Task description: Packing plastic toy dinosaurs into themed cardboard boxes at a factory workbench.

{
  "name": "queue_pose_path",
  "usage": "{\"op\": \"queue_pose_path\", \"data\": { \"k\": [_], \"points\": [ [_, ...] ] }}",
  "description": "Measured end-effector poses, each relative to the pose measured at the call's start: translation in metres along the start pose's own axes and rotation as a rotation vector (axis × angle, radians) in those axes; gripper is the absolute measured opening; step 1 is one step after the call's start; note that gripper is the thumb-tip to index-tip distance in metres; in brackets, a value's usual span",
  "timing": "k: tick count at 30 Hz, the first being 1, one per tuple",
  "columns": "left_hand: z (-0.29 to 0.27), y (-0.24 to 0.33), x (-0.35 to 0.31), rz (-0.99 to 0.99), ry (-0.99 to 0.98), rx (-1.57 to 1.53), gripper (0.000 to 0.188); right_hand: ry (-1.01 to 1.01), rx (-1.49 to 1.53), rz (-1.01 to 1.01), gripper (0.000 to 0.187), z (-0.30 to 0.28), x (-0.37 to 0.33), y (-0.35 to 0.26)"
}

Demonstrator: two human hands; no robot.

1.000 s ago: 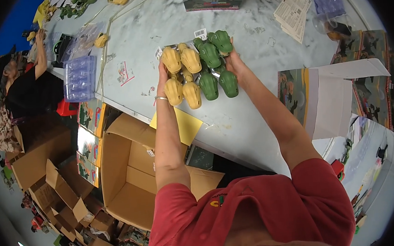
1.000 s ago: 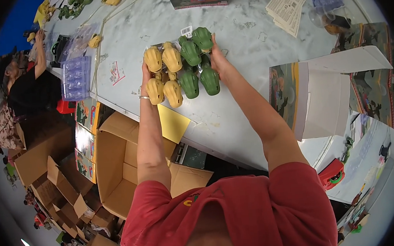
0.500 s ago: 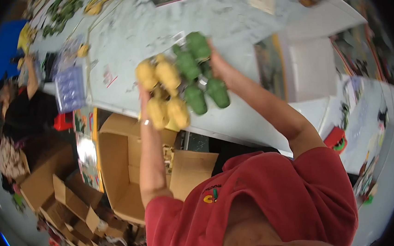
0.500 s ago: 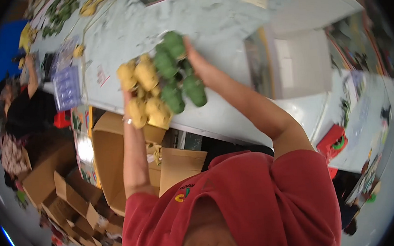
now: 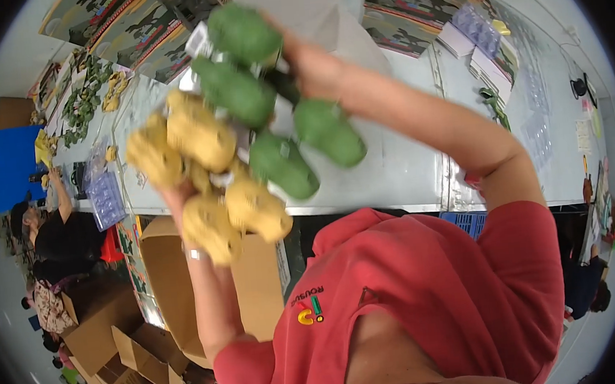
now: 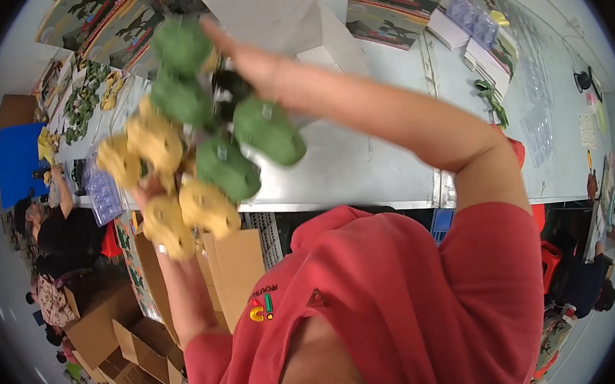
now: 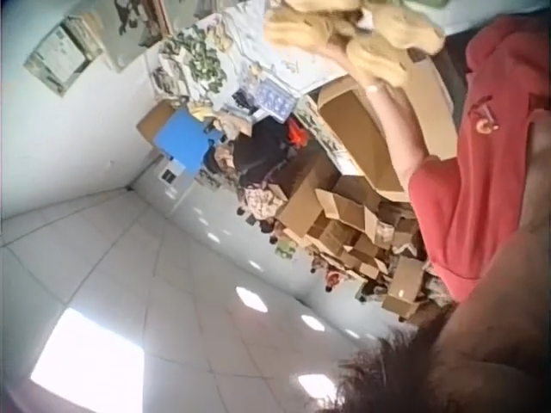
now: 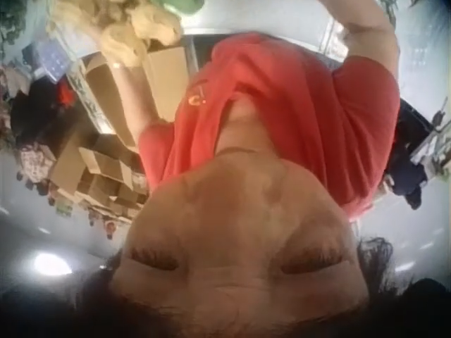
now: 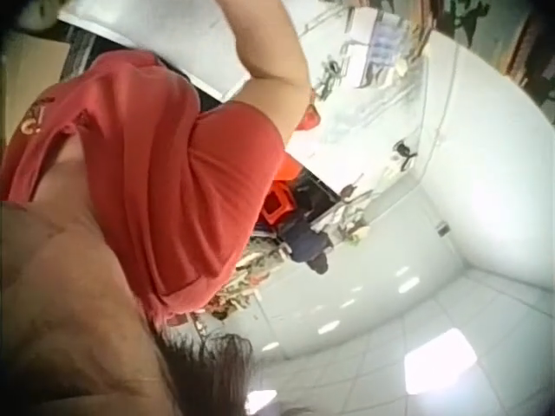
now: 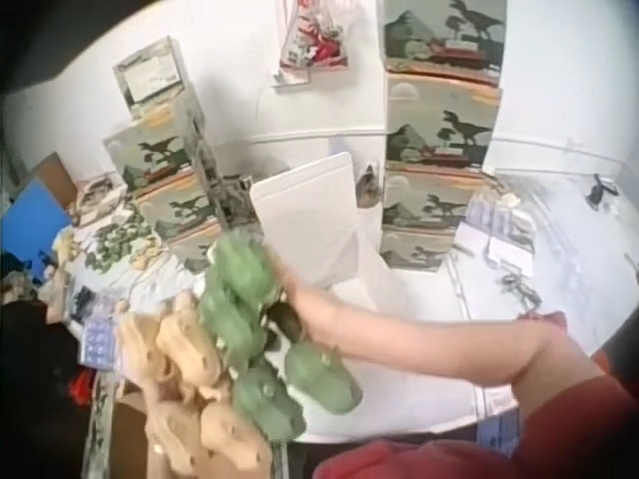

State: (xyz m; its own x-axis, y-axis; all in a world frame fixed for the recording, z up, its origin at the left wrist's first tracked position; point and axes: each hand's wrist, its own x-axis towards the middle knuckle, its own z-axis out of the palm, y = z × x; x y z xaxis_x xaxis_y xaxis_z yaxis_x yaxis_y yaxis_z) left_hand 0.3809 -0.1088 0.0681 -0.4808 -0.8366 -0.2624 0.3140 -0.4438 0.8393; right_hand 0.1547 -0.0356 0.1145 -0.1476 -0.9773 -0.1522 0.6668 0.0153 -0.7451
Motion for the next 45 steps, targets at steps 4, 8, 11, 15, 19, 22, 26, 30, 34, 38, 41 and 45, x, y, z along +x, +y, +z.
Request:
{"op": "queue_pose_path", "data": {
  "k": [4,8,11,15,19,22,26,30,34,38,41,45],
  "points": [
    [0.082,-0.018,0.045,0.1,-0.078,0.039,0.033,-0.005,-0.31,-0.31,0.046,-0.073,-0.007,-0.059],
    [0.171,-0.047,0.076,0.348,-0.284,0.118,0.041,0.16,-0.196,-0.159,0.058,-0.155,0.002,-0.094],
    [0.175,-0.071,0.133,0.09,-0.022,0.173,0.045,0.189,-0.095,-0.106,0.061,-0.185,0.003,-0.083],
    [0.189,-0.105,0.148,0.113,-0.126,0.412,0.063,0.261,-0.084,-0.153,0.062,-0.232,-0.004,-0.061],
    [0.198,-0.109,0.116,0.099,-0.019,0.694,0.076,0.339,0.012,-0.13,0.059,-0.216,-0.024,-0.057],
    [0.177,-0.124,0.128,0.197,-0.106,0.675,0.07,0.271,-0.022,-0.166,0.058,-0.225,-0.02,-0.051],
    [0.192,-0.13,0.094,-0.003,-0.001,0.24,0.073,0.239,-0.147,-0.07,0.073,-0.252,-0.02,-0.046],
    [0.242,-0.083,0.117,-0.713,0.404,0.19,0.057,0.272,-0.156,-0.026,0.073,-0.256,-0.025,-0.048],
    [0.166,-0.156,0.118,-0.072,-0.149,0.057,0.052,0.221,-0.184,0.043,0.076,-0.255,-0.013,-0.046],
    [0.152,-0.178,0.118,0.042,-0.154,0.143,0.058,0.196,-0.088,-0.024,0.076,-0.248,-0.023,-0.038],
    [0.138,-0.192,0.112,0.131,-0.122,0.233,0.061,0.187,-0.04,0.029,0.074,-0.246,-0.026,-0.026],
    [0.137,-0.198,0.106,-0.124,-0.097,-0.159,0.054,0.221,-0.023,0.126,0.069,-0.22,-0.019,-0.01]
  ]
}}
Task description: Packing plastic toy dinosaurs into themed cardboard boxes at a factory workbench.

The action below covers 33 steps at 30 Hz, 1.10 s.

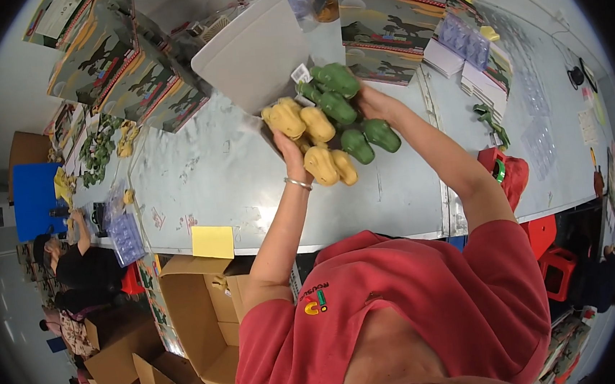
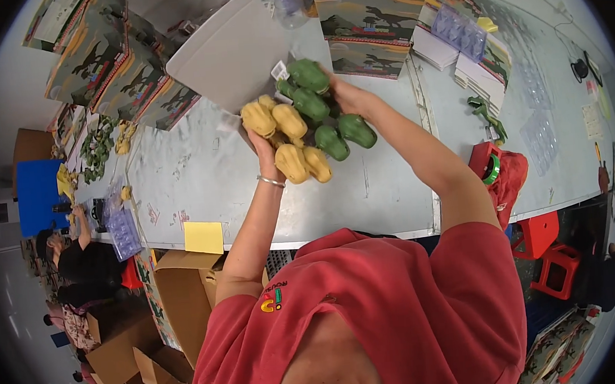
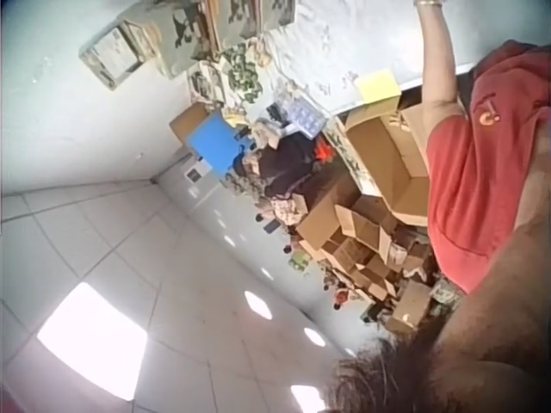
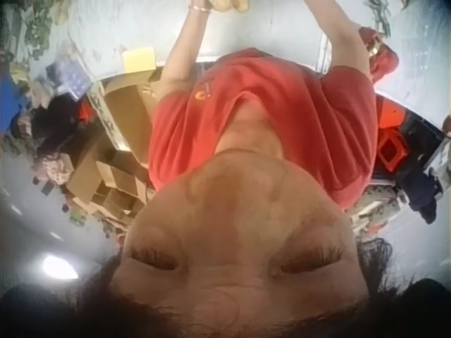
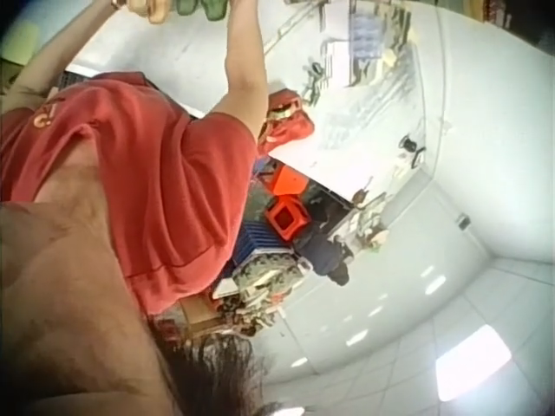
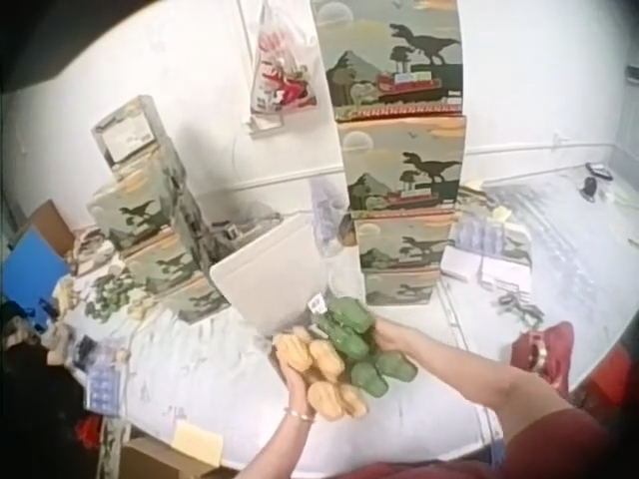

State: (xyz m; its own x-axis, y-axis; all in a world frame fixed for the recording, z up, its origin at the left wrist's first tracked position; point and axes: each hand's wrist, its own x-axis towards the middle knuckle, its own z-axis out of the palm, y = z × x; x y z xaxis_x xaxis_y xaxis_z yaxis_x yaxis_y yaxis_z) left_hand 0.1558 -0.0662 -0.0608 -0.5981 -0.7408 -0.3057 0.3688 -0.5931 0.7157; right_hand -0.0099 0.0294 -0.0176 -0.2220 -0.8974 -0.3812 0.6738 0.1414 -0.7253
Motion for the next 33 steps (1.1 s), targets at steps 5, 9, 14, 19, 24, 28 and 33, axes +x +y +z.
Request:
{"op": "queue_pose_path", "data": {
  "k": [5,9,14,19,24,28,33],
  "points": [
    [0.004,0.026,0.012,-0.13,0.002,-0.098,0.05,0.048,-0.055,0.131,0.06,0.015,0.018,-0.011],
    [-0.014,0.024,0.028,-0.118,0.032,-0.004,0.054,0.014,-0.116,0.195,0.066,0.015,0.043,0.001],
    [-0.026,0.02,0.029,-0.138,0.11,0.019,0.061,0.098,-0.225,0.206,0.074,0.001,0.071,0.014],
    [-0.074,0.007,0.057,-0.105,0.13,-0.028,0.057,0.167,-0.481,0.234,0.082,-0.019,0.106,0.031],
    [-0.043,0.021,0.023,-0.186,0.093,-0.105,0.057,0.181,-0.429,0.291,0.08,-0.053,0.111,0.037],
    [-0.051,0.023,0.021,-0.058,0.109,0.032,0.056,0.274,-0.442,0.284,0.077,-0.037,0.11,0.036],
    [-0.062,0.047,0.004,0.144,0.101,0.144,0.058,0.294,-0.657,0.113,0.073,0.042,0.032,0.021]
  ]
}}
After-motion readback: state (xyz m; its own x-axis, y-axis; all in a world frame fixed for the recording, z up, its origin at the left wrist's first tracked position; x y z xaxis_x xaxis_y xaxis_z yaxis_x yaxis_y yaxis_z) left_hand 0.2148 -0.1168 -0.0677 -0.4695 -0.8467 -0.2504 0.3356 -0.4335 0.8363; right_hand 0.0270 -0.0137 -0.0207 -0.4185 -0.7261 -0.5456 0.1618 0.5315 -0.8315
